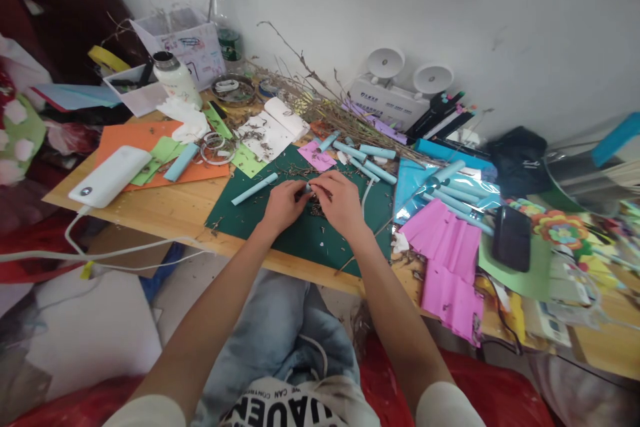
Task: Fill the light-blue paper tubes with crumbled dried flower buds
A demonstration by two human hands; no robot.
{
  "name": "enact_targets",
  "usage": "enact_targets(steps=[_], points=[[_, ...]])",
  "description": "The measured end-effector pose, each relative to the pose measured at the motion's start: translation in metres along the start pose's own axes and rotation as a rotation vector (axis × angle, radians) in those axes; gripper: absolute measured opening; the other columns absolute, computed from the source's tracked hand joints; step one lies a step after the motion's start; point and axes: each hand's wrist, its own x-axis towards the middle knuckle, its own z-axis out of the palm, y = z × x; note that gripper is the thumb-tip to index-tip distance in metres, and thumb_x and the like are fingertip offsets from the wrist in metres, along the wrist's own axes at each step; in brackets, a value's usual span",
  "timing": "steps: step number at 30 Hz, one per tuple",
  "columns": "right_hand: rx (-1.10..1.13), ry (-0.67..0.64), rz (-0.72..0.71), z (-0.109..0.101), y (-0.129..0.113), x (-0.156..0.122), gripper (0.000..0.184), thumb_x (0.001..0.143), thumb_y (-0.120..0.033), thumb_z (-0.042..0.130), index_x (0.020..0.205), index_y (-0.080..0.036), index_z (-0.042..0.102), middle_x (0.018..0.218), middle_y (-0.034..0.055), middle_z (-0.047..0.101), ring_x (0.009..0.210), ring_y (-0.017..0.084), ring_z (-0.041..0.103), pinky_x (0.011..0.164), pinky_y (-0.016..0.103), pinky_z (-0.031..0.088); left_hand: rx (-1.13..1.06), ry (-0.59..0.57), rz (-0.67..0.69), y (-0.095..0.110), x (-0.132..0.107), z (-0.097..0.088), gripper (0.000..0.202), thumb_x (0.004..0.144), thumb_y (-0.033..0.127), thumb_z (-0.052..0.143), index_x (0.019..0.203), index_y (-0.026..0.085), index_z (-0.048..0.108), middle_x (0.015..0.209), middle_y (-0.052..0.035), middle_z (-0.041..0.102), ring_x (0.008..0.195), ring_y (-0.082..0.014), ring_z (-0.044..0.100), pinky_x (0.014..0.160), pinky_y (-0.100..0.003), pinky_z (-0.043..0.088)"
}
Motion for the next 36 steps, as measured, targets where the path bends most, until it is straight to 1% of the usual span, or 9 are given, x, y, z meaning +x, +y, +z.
enact_targets(steps=[5, 8, 13, 20, 24, 27, 30, 34, 36], points=[[0.117, 0.106, 0.045, 0.003, 0.001, 0.0, 0.014, 0.09, -0.028, 0.06, 0.095, -0.02, 0.07, 0.093, 0.0038, 0.067, 0.078, 0.016, 0.062, 0.072, 0.028, 0.052, 0.008, 0.0, 0.001, -0.001, 0.001, 0.001, 0.01, 0.087, 0.026, 0.063, 0.081, 0.018, 0.062, 0.075, -0.0024, 0.063, 0.07, -0.0158, 0.056, 0.065, -0.027, 0.041], [0.074, 0.147, 0.018, 0.012, 0.003, -0.004, 0.016, 0.092, -0.028, 0.055, 0.093, -0.021, 0.07, 0.093, 0.0048, 0.066, 0.085, 0.017, 0.062, 0.078, 0.029, 0.052, 0.003, 0.001, -0.003, -0.001, 0.001, 0.001, 0.01, 0.087, 0.025, 0.061, 0.081, 0.018, 0.063, 0.074, -0.0019, 0.062, 0.069, -0.0155, 0.055, 0.065, -0.026, 0.041], [-0.016, 0.165, -0.04, 0.013, 0.002, -0.011, 0.022, 0.094, -0.029, 0.051, 0.103, -0.023, 0.069, 0.107, 0.0081, 0.061, 0.097, 0.018, 0.061, 0.088, 0.032, 0.051, 0.01, -0.01, -0.016, 0.003, 0.0, -0.002, 0.01, 0.087, 0.024, 0.06, 0.079, 0.018, 0.062, 0.074, -0.0021, 0.062, 0.067, -0.0149, 0.054, 0.062, -0.026, 0.04], [-0.037, 0.047, -0.069, -0.002, 0.005, -0.011, 0.031, 0.094, -0.019, 0.041, 0.109, -0.024, 0.068, 0.115, 0.0087, 0.058, 0.098, 0.018, 0.061, 0.087, 0.033, 0.051, 0.011, -0.001, -0.013, 0.0, 0.001, 0.0, 0.011, 0.088, 0.028, 0.061, 0.082, 0.019, 0.063, 0.075, -0.002, 0.063, 0.07, -0.0156, 0.056, 0.065, -0.027, 0.042], [-0.12, 0.168, 0.118, -0.013, 0.027, -0.012, 0.027, 0.093, -0.023, 0.045, 0.107, -0.02, 0.068, 0.102, 0.0087, 0.064, 0.087, 0.02, 0.061, 0.078, 0.034, 0.051, 0.031, 0.003, -0.015, 0.001, 0.001, 0.001, 0.015, 0.088, 0.031, 0.062, 0.08, 0.019, 0.063, 0.074, -0.0022, 0.063, 0.071, -0.0161, 0.056, 0.066, -0.027, 0.043], [-0.276, 0.045, 0.24, -0.014, 0.043, -0.015, 0.021, 0.088, -0.024, 0.055, 0.101, -0.018, 0.07, 0.09, 0.0085, 0.067, 0.08, 0.022, 0.061, 0.079, 0.038, 0.049, 0.038, 0.015, -0.021, 0.001, 0.0, 0.002, 0.014, 0.087, 0.031, 0.064, 0.081, 0.018, 0.063, 0.075, -0.0022, 0.063, 0.071, -0.0163, 0.057, 0.068, -0.028, 0.043], [-0.315, -0.028, 0.243, -0.008, 0.05, -0.017, 0.023, 0.088, -0.024, 0.056, 0.106, -0.02, 0.07, 0.094, 0.0087, 0.068, 0.083, 0.023, 0.061, 0.078, 0.036, 0.047, 0.037, 0.019, -0.021, 0.001, 0.0, 0.002, 0.014, 0.088, 0.031, 0.064, 0.082, 0.019, 0.062, 0.074, -0.0021, 0.063, 0.071, -0.016, 0.056, 0.067, -0.028, 0.043], [-0.338, 0.002, 0.254, -0.001, 0.049, -0.016, 0.018, 0.089, -0.024, 0.055, 0.094, -0.022, 0.072, 0.09, 0.0072, 0.065, 0.079, 0.021, 0.059, 0.073, 0.034, 0.045, 0.05, 0.014, -0.018, 0.0, 0.0, 0.003, 0.015, 0.088, 0.032, 0.063, 0.081, 0.019, 0.062, 0.075, -0.0024, 0.062, 0.071, -0.0162, 0.057, 0.067, -0.027, 0.043], [-0.34, 0.041, 0.25, -0.001, 0.05, -0.014, 0.018, 0.089, -0.025, 0.056, 0.099, -0.022, 0.071, 0.089, 0.0067, 0.064, 0.079, 0.021, 0.058, 0.073, 0.033, 0.045, 0.049, 0.015, -0.019, -0.001, -0.001, 0.003, 0.015, 0.088, 0.032, 0.063, 0.082, 0.019, 0.063, 0.075, -0.0025, 0.063, 0.072, -0.0163, 0.057, 0.067, -0.027, 0.044]])
